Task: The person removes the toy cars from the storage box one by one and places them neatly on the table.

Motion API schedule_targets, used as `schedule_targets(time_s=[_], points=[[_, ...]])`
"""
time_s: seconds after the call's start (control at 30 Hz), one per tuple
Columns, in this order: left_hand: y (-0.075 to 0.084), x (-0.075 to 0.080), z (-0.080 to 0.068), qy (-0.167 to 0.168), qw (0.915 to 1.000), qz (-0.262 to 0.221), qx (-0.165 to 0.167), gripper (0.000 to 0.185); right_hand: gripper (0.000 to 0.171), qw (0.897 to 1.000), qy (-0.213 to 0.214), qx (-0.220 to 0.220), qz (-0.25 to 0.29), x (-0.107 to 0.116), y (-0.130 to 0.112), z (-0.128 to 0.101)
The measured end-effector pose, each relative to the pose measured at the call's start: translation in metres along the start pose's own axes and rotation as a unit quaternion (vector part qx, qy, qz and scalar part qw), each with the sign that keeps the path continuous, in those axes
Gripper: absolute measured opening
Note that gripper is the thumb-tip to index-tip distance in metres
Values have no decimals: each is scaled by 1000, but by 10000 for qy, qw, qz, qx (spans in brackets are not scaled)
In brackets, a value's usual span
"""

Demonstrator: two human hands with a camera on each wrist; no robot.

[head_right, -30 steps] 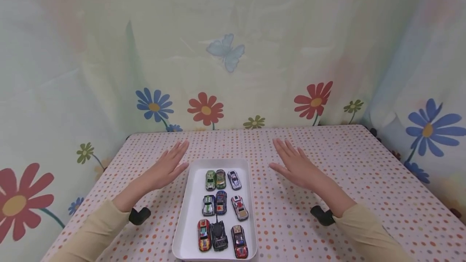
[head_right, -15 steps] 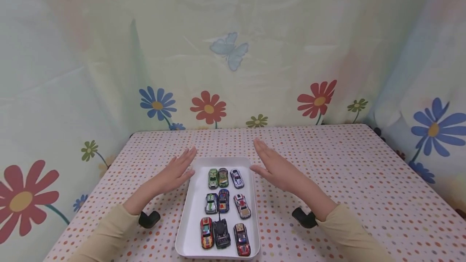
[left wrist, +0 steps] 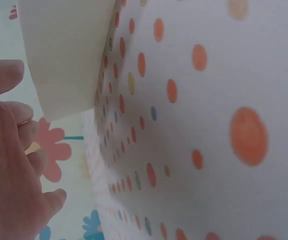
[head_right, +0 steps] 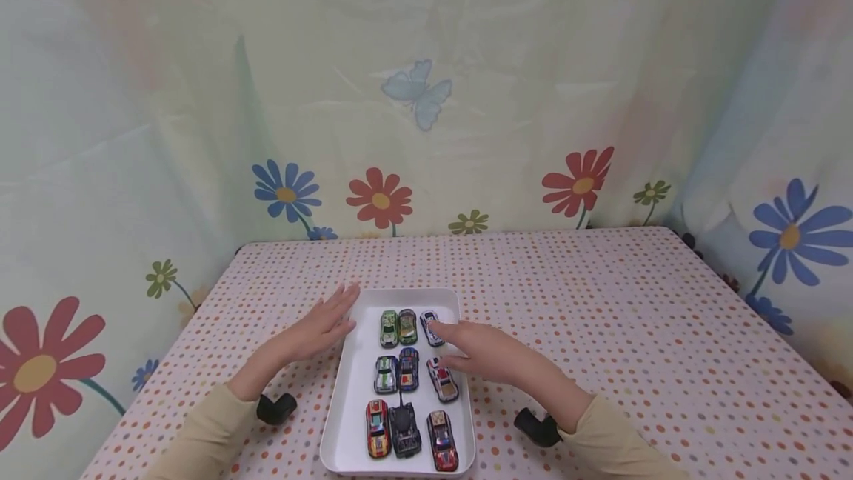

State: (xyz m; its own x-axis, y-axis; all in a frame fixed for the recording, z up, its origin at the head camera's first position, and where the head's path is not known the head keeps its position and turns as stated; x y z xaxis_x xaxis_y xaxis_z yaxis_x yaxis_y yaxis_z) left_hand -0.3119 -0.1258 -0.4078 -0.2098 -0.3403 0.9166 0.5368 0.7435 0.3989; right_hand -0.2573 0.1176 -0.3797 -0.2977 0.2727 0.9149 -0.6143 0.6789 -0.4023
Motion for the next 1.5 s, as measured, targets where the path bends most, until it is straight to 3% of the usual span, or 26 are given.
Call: schedule_targets(time_s=[0.43,0.8,1.07,1.3,1.5], points=[[-8,-9,-3,38,9997,-249,66,57,62,9951,-870,-363,-297,-24,-2,10],[-11,-11,-4,-79,9981,-614,-15,59,65,9949,-671,-223,-723,-24,-6,12],[-14,-14,-3,-175,9966,-799,53,58,61,9967,-481,-183,-628,-26,-5,13],[-12,-13,-3,-156,9934,-1115,-224,60,57,9973,-338,-61,-652,-27,-3,13],[-13,-12,-5,-57,9891,-1460,-170,61,54,9975,-254,92,-653,-26,-4,13]])
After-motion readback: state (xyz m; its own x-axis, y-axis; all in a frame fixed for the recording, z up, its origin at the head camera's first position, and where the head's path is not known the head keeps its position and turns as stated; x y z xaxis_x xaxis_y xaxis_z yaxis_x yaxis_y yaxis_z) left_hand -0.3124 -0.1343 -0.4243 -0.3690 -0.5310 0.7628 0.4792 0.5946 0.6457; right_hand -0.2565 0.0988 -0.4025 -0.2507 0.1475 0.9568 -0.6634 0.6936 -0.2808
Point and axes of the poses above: each hand's wrist, its own z-axis towards the middle knuckle, its own x-axis out of the back of the hand, y = z × x, the point moved 6 cm from there along z, towards the middle knuckle, and after that the axes turned 3 degrees about -y, right-handed, at the moved point
